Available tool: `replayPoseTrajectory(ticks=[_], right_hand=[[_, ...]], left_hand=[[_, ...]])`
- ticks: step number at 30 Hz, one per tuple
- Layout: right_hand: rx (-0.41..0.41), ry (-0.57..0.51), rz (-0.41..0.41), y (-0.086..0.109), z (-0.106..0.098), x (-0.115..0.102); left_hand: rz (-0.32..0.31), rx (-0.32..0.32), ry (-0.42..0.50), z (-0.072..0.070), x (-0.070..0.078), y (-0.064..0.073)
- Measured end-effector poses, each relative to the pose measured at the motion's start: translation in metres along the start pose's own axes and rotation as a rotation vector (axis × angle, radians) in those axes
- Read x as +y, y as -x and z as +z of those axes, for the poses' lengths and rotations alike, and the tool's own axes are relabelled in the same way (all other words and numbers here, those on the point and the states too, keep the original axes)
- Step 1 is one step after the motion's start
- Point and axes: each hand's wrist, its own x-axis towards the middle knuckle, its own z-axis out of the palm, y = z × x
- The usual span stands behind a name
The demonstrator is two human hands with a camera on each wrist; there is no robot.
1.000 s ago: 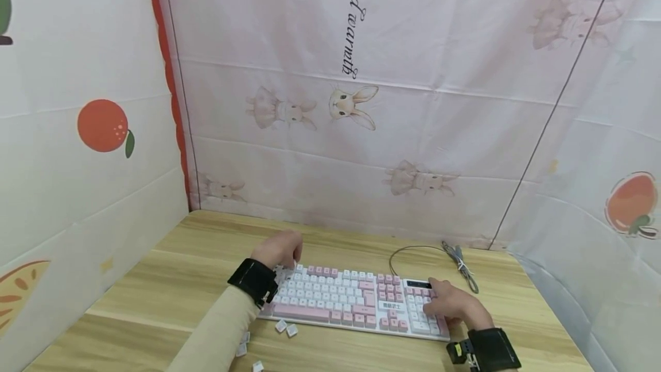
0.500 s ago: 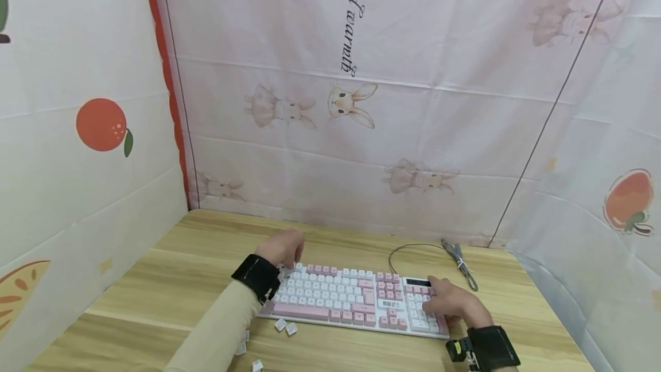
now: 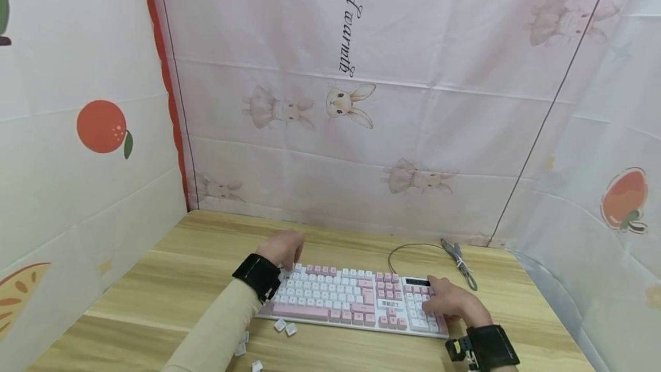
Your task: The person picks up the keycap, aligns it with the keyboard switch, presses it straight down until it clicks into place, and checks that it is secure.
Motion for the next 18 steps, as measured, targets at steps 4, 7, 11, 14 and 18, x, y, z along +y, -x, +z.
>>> replayPoseTrajectory(ticks=[4, 7, 11, 14, 18], right_hand=[[0.001, 0.008, 0.002, 0.0007, 0.0001, -0.0004], [0.002, 0.013, -0.001, 0.0007, 0.0004, -0.0002], [-0.001, 0.01, -0.001, 0.0001, 0.0003, 0.0004], [-0.004, 0.003, -0.002, -0.0006, -0.0001, 0.0009], [-0.005, 0.001, -0.006, -0.0004, 0.0001, 0.0009]], left_hand=[[0.006, 0.007, -0.004, -0.0005, 0.0, 0.0013], [0.009, 0.013, -0.018, -0.0006, 0.0003, 0.001], [0.022, 0.029, -0.056, -0.0018, 0.0014, -0.0001], [0.024, 0.04, -0.067, -0.0022, 0.0021, -0.0011], [0.023, 0.056, -0.048, 0.0003, 0.0024, -0.0019]])
